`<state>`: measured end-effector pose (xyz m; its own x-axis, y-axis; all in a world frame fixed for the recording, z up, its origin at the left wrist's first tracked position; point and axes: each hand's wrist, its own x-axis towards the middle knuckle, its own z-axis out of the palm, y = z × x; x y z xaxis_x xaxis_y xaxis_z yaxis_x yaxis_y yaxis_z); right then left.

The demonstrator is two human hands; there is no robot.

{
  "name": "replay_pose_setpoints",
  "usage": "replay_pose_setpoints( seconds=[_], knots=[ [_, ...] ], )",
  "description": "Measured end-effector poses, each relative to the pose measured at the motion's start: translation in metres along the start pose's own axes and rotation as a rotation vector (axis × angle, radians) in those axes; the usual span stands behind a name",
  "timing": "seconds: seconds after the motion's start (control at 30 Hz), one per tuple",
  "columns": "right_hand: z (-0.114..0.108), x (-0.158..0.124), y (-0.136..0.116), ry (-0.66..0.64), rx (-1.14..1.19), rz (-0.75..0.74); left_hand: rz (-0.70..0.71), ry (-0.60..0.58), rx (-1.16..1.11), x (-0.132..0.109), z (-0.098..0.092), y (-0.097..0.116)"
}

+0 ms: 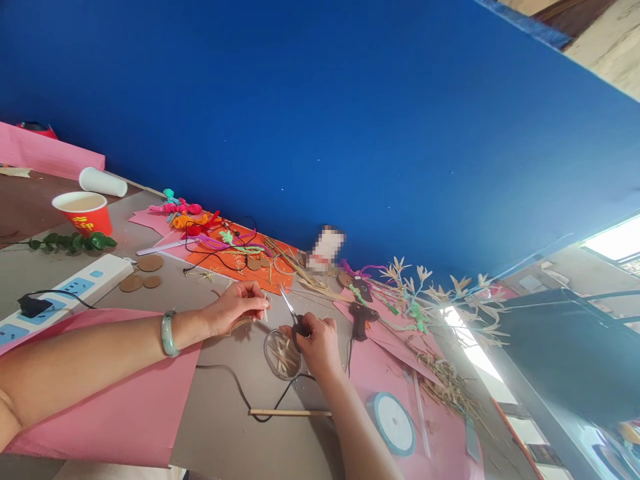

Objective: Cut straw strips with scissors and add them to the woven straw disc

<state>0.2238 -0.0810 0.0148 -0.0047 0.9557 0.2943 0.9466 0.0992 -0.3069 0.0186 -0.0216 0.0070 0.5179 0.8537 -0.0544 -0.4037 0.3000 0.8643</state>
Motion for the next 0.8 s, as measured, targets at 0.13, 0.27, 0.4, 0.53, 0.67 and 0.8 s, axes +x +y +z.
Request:
replay_pose_setpoints(
  seconds=[0.13,0.27,0.4,0.53,0.67,0.8],
  knots=[
    [0.0004,-0.0004,0.0002,-0.003,0.004,0.012,-0.007,-0.001,0.024,-0.0002,0.0003,0.0015],
    [0.0006,-0.0006,0.0003,-0.008,0.012,0.014,-0.012,0.014,0.026,-0.0004,0.0008,0.0011],
    [0.0002,-0.0013,-0.0008,-0.039,0.043,0.001,0.004,0.038,0.016,0.0009,0.0003,-0.0015],
    [0.0005,-0.0024,-0.0026,-0.12,0.046,-0.053,-0.011,0.055,0.02,0.0025,-0.001,-0.0032],
    [0.0003,-0.0026,-0.0054,-0.176,0.02,-0.081,-0.021,0.075,0.042,0.0023,-0.0004,-0.0028],
    [-0.0005,-0.0028,-0.0069,-0.201,0.008,-0.064,-0.012,0.073,0.038,0.001,0.0019,-0.0013]
  ],
)
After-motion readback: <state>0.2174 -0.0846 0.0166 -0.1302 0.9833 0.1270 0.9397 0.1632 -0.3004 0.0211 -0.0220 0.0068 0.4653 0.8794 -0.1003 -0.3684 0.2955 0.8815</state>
